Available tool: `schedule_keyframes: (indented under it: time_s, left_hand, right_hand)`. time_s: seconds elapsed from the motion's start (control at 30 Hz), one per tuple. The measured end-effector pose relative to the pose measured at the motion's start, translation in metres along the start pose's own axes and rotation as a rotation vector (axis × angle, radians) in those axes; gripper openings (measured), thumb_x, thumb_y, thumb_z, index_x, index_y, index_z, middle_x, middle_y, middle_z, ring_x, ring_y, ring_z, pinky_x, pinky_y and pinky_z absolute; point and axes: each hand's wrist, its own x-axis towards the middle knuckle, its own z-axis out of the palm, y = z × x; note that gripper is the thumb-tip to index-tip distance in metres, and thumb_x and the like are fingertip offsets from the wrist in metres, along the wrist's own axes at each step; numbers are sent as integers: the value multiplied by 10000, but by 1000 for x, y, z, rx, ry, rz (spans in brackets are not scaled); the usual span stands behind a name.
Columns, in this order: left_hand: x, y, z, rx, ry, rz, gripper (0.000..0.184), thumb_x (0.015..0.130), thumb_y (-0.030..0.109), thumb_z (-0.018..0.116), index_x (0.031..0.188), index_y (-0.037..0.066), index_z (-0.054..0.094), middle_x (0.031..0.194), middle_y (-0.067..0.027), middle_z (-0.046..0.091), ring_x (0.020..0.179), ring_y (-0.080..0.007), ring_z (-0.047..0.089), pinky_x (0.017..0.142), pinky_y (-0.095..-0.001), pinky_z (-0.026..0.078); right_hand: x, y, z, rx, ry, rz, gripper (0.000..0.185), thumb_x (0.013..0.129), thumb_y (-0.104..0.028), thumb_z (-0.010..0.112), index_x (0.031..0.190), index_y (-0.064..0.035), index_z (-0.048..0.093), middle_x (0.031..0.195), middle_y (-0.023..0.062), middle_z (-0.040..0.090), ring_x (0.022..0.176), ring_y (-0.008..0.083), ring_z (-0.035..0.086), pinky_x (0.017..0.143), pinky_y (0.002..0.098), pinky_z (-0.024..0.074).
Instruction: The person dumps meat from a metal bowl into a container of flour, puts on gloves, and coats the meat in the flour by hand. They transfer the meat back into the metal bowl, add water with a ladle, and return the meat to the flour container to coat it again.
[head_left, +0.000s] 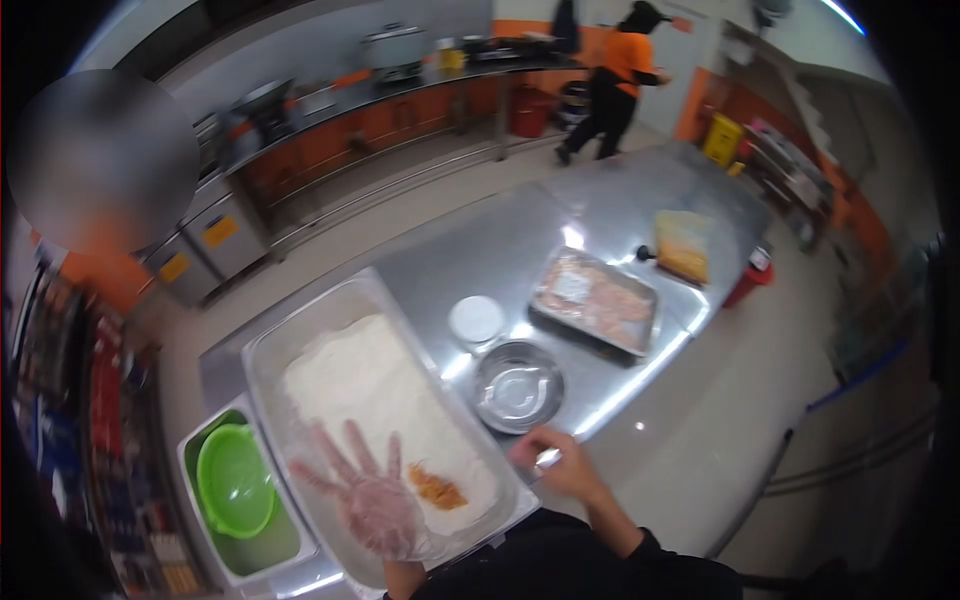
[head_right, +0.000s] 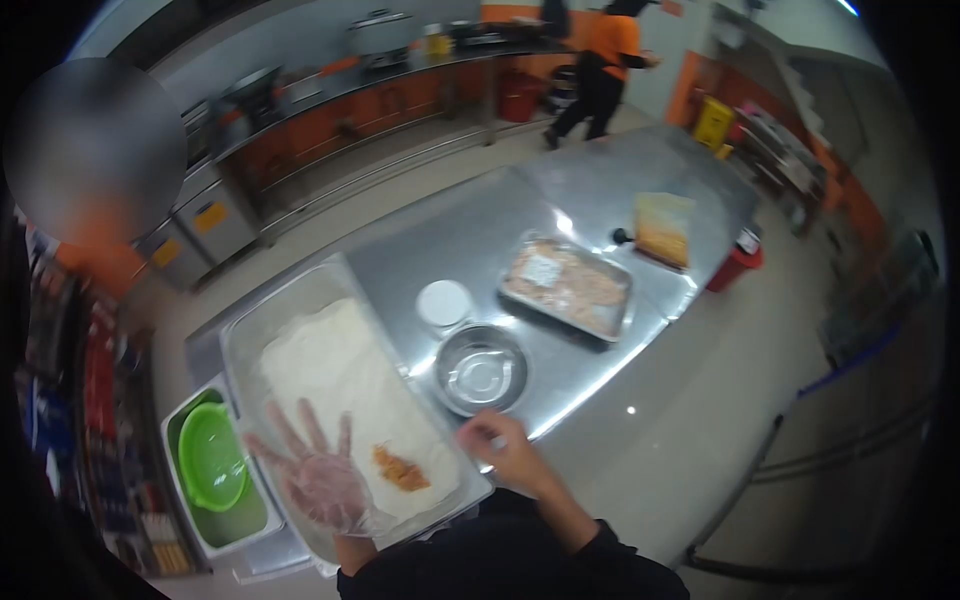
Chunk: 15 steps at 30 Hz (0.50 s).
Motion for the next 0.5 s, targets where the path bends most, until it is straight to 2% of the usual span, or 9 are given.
schedule_keyframes:
  time_s: [0.03, 0.07, 0.1, 0.23, 0.27, 0.33, 0.4, 0.43, 0.5]
  left_hand:
    - [-1, -11, 13, -9, 21, 71, 817, 777, 453, 571, 1408, 401, 55, 1499, -55, 29, 1353, -373, 88, 1033, -615, 142]
    - [-5, -23, 25, 14, 3, 100, 840, 758, 464, 586, 1401, 420, 48, 1500, -43, 19, 1356, -367, 75, 1028, -626, 137]
    - [-8, -34, 36, 45, -23, 134, 863, 739, 475, 601, 1394, 440, 40, 1500, -31, 8, 1359, -361, 63, 1023, -636, 131]
    - [-39, -87, 90, 159, -139, 192, 954, 664, 505, 658, 1379, 478, 27, 1501, -5, -9, 1363, -357, 35, 1024, -639, 123]
    - [-48, -104, 107, 124, -135, 165, 977, 641, 507, 671, 1376, 485, 26, 1500, -1, -20, 1358, -378, 32, 1033, -632, 115]
    - [-70, -143, 141, 100, -141, 132, 1090, 575, 487, 754, 1364, 502, 3, 1499, -11, -41, 1357, -379, 37, 1033, -617, 156]
    - [-85, -187, 181, 61, -194, 175, 1091, 592, 494, 762, 1370, 489, -3, 1498, -16, -51, 1345, -411, 60, 1032, -616, 164]
    - [-95, -207, 208, 97, -208, 121, 998, 649, 575, 676, 1379, 472, 4, 1499, -12, -46, 1337, -429, 84, 1035, -617, 148]
    - [-121, -267, 250, -98, -223, -72, 869, 720, 623, 568, 1379, 477, 21, 1500, -10, -30, 1331, -439, 100, 1035, -622, 138]
  right_hand:
    - [-4, -17, 7, -65, -214, -66, 367, 744, -169, 722, 1057, -45, 577, 1009, 69, 570, 855, 140, 554, 757, 278, 453]
    - [-9, -29, 12, -130, -361, -162, 512, 769, -254, 689, 1190, -46, 483, 1089, 121, 517, 920, 210, 556, 760, 311, 464]
    - [-13, -47, 9, -194, -411, -204, 657, 743, -311, 706, 1266, -42, 413, 1124, 143, 494, 944, 252, 553, 799, 344, 460]
    - [-26, -25, -38, -375, -202, -521, 375, 775, -198, 661, 1076, -16, 531, 1021, 126, 545, 853, 282, 565, 740, 340, 482]
    - [-31, -21, -55, -392, -110, -530, 198, 773, -129, 639, 911, -12, 560, 869, 119, 561, 765, 288, 567, 665, 336, 484]
    - [-47, -9, -99, -474, -41, -510, 159, 768, -103, 637, 863, -7, 554, 824, 114, 552, 723, 283, 563, 627, 339, 475]
    - [-64, 11, -151, -490, -4, -511, 152, 761, -95, 638, 846, -8, 547, 797, 105, 543, 706, 272, 561, 605, 337, 469]
    - [-74, 27, -178, -464, 7, -517, 161, 757, -101, 640, 852, -12, 544, 792, 98, 538, 710, 263, 560, 601, 334, 468]
    - [-90, 40, -239, -477, 124, -508, 169, 752, -95, 643, 863, -15, 544, 773, 92, 531, 701, 259, 554, 596, 331, 465]
